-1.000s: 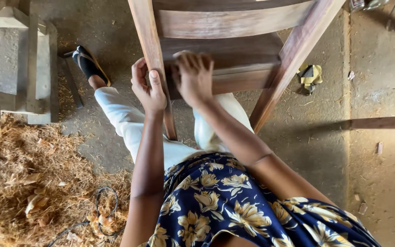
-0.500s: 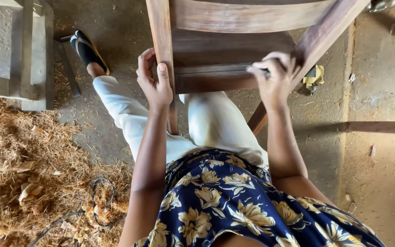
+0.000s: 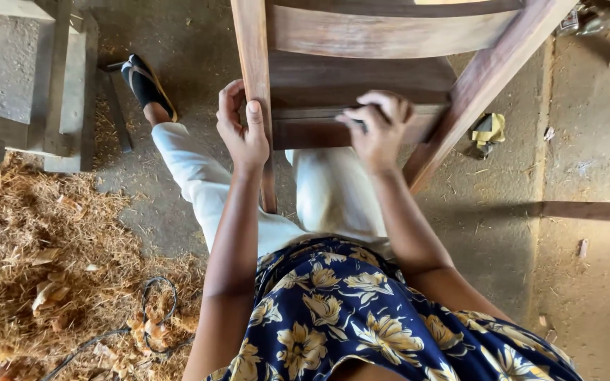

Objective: The person sits on the floor and sands a wooden chair using a sanding block. They smooth the chair's legs, seat, and backrest, moving the sanding block along the wood grain.

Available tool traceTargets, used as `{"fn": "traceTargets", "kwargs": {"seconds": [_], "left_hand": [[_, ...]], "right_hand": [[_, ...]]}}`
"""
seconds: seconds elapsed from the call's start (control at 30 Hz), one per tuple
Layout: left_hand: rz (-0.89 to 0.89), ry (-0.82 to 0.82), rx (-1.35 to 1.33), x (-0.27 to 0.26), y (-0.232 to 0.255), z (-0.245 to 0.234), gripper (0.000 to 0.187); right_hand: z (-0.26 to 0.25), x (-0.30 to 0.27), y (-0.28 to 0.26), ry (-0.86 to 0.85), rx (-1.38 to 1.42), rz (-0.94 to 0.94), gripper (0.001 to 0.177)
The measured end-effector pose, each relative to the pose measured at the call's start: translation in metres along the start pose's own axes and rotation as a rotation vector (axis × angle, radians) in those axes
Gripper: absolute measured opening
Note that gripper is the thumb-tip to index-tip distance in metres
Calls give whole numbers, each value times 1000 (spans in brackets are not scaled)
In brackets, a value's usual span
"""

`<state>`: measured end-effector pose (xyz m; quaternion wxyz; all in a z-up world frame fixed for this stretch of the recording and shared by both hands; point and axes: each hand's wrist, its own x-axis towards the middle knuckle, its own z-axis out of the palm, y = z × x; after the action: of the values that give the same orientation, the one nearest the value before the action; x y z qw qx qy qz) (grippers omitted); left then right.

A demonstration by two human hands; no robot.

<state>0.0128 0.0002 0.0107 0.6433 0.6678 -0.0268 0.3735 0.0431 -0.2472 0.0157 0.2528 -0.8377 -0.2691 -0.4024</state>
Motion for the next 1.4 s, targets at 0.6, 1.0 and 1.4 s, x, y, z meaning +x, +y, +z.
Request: {"fn": "traceTargets", "kwargs": {"seconds": [0.6, 1.0, 1.4], "left_hand": [[7, -15, 0, -3, 4, -3, 46], [-23, 11, 97, 4, 17, 3, 58], [10, -9, -14, -8, -3, -5, 52]], "right_hand": [[-46, -17, 59, 170, -182, 75, 30], [39, 9, -48, -75, 149, -9, 28], [-32, -46, 59, 208, -152, 33, 18]]}}
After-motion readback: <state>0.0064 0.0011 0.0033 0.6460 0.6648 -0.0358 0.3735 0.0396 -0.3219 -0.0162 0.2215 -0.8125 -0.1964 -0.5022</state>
